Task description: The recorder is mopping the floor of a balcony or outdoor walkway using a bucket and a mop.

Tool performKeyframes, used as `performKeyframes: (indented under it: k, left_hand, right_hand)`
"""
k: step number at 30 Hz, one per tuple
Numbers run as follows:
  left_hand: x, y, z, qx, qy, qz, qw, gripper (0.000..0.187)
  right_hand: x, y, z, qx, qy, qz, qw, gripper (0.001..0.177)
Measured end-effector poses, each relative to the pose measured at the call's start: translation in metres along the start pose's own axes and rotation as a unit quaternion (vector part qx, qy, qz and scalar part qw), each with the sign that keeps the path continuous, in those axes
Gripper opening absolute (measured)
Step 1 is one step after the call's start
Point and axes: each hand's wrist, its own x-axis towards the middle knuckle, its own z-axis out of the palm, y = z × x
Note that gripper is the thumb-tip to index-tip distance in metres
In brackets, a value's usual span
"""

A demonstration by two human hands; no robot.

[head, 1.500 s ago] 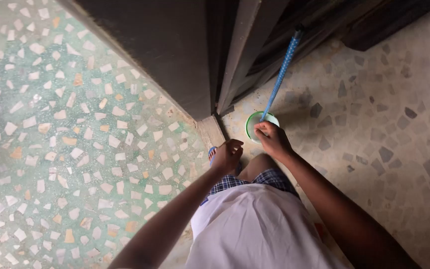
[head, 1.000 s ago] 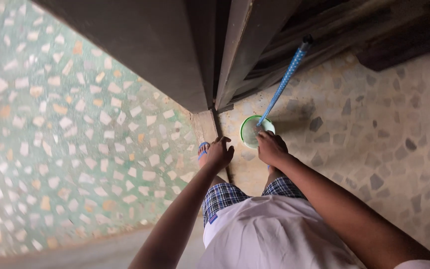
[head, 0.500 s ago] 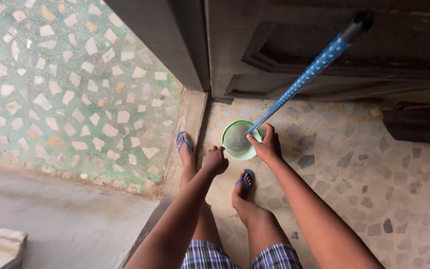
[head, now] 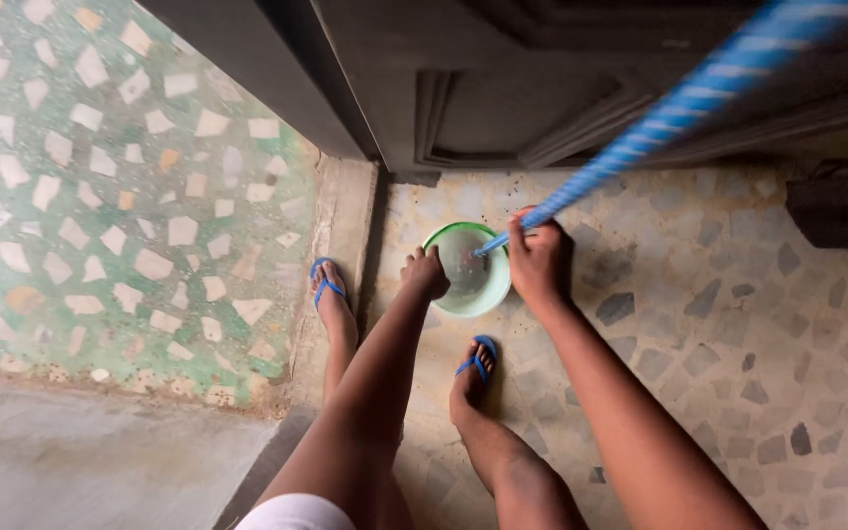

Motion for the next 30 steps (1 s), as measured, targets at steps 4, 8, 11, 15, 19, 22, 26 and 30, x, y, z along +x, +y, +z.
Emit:
performKeyframes:
  k: [4,8,11,15,19,22,26,30]
  left_hand:
    - [0.043,0.006,0.031,-0.013,-0.001,0.004,1.0,0.094]
    - [0.051,0.009,0.034,-0.052,0.019,-0.011,0.998,0.107]
    - [0.044,0.014,0.019,-0.087,0.046,-0.025,0.995,0.103]
    - [0.032,0.013,0.022,-0.028,0.165,0.003,0.986,0.061]
    - [0.043,0.012,0.023,-0.12,0.076,0.066,0.988,0.037]
    - [0.038,0.016,0.029,-0.082,0.015,0.11,0.99,0.051]
    - [0.029,0.002,0.049,-0.073,-0.023,0.137,0.988,0.055]
    - [-0.009,-0.008,0.047,-0.118,0.055,0.165,0.978,0.042]
  right_hand:
    - [-0.024,0.041,-0.012,0.061,0.045,-0.016,0.997,0.019]
    - [-0.045,0.096,-0.005,0.216,0.032,0.157,0.963,0.027]
    - [-0.055,0.126,-0.005,0.304,0.03,0.199,0.931,0.032]
    - [-0.082,0.132,-0.026,0.295,-0.039,0.15,0.943,0.033]
    - [-0.096,0.11,-0.049,0.238,-0.083,0.116,0.961,0.034]
    - [-0.101,0.087,-0.058,0.166,-0.084,0.171,0.968,0.034]
    - [-0.112,0.076,-0.051,0.144,-0.094,0.162,0.972,0.032]
    - [-0.13,0.048,-0.057,0.17,-0.088,0.11,0.975,0.027]
